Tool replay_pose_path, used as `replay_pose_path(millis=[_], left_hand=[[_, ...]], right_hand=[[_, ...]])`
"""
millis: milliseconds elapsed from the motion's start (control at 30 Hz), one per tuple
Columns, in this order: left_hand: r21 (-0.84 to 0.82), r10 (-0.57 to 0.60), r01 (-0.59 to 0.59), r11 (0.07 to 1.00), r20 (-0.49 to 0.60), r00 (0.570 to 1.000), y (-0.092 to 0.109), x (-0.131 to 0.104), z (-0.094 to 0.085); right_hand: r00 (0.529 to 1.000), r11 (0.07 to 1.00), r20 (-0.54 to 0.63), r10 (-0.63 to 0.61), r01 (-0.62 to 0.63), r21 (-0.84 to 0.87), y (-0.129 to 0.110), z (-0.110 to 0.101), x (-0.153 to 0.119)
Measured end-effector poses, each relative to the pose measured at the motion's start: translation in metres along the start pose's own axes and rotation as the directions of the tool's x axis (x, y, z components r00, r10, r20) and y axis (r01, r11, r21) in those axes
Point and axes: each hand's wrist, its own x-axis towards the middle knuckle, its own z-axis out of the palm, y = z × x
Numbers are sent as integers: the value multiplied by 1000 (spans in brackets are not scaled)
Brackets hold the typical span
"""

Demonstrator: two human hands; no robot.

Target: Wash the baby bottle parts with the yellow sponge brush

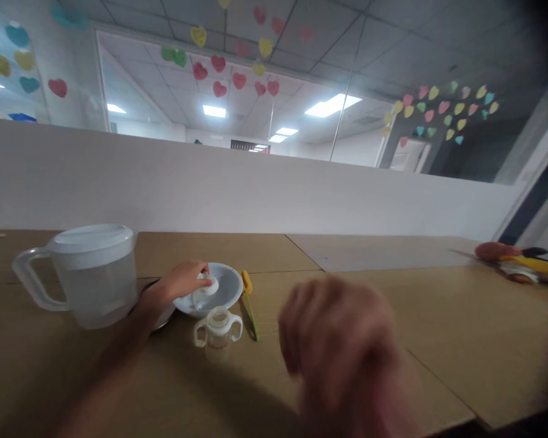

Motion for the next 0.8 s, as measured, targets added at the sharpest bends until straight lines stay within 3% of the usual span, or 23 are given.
replay_pose_path(millis=[67, 100, 167, 200, 233, 300, 367, 467, 500, 633, 733, 800], left_hand=[[-18, 2, -2, 1000, -19, 1000, -2, -1, -2], [-35, -1, 0, 999, -25, 1000, -2, -1, -4], [-61, -11, 10, 998, -23, 1000, -2, -1, -5], [-62, -13, 12, 998, -18, 1000, -2, -1, -4], [-52, -10, 10, 999, -9, 1000, -1, 0, -2], [-9, 9, -9, 1000, 21, 1000, 2, 2, 5], [27, 39, -41, 999, 52, 998, 5, 4, 15], [67, 69, -74, 995, 72, 995, 11, 8, 29], [76, 68, -73, 994, 70, 995, 12, 8, 32], [81, 74, -75, 994, 26, 997, 13, 9, 34], [61, 76, -74, 995, -37, 996, 16, 6, 23], [25, 79, -77, 997, -79, 994, 23, 2, 13]], right_hand=[[981, 990, 137, 141, -138, -33, 33, -19, 39], [967, 974, 125, 221, -212, -77, 53, -26, 56], [921, 905, -14, 389, -385, -182, 98, -33, 78], [872, 836, -89, 481, -487, -253, 121, -33, 82], [806, 722, -174, 566, -586, -368, 143, -30, 81], [642, 382, -296, 708, -700, -604, 179, -22, 67], [571, 293, -292, 767, -718, -631, 202, -11, 44], [508, 247, -264, 820, -731, -636, 216, 4, 8], [504, 228, -265, 822, -718, -657, 218, 8, -1], [581, 208, -303, 755, -651, -730, 218, 16, -15], [622, 191, -429, 656, -686, -702, 212, 18, -9], [677, 300, -517, 525, -715, -632, 207, 20, -4]])
